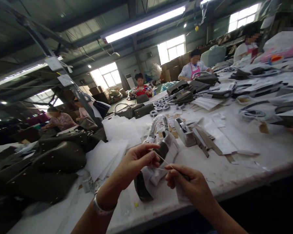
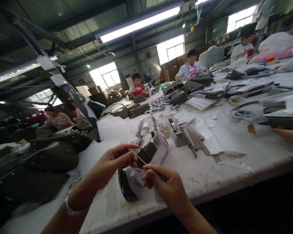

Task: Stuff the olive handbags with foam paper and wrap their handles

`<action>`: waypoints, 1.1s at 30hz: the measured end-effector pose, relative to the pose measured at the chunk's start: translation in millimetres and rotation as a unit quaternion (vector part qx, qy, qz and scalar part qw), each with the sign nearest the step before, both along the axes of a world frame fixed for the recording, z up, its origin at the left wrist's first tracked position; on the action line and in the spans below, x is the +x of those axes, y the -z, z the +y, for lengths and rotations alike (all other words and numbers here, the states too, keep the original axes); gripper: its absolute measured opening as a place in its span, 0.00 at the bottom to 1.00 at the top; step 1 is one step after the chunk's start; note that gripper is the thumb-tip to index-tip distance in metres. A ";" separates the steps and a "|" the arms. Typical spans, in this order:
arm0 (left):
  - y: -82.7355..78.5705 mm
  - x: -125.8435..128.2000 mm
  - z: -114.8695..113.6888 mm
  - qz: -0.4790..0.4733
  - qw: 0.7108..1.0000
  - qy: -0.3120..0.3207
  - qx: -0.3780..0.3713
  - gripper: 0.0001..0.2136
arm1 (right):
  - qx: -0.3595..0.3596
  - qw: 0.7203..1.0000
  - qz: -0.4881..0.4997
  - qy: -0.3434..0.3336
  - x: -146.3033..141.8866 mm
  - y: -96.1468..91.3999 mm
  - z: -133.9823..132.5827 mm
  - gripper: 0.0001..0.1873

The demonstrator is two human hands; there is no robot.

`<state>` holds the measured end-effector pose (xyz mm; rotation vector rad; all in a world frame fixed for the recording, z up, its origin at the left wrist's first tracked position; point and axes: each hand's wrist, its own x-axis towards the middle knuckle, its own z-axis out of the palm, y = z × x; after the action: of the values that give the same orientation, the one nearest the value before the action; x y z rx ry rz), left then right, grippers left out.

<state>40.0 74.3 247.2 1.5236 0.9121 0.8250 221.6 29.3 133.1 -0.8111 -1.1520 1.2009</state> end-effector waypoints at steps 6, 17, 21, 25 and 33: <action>35.1 -52.1 42.8 0.073 0.980 -0.156 0.095 0.20 | -0.090 0.993 -0.073 -0.001 -3.0 14.7 32.1 0.23; 80.4 -71.7 73.9 0.100 0.993 0.055 -0.035 0.18 | -0.097 0.988 -0.088 -0.087 -59.6 13.1 69.7 0.25; 75.9 -67.5 69.4 0.066 0.991 0.110 -0.048 0.17 | -0.108 0.981 -0.080 -0.138 -66.2 13.7 69.6 0.24; 76.5 -65.3 70.7 0.028 0.987 0.146 -0.060 0.17 | -0.108 0.973 -0.077 -0.188 -67.3 8.4 67.4 0.22; 85.9 -64.9 72.1 0.041 0.995 0.077 -0.052 0.17 | -0.113 0.970 -0.043 -0.211 -60.4 -4.4 61.3 0.26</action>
<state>-24.9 146.5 161.3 1.5243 0.8714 0.5990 161.2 90.6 137.5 -0.8169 -1.3166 1.6876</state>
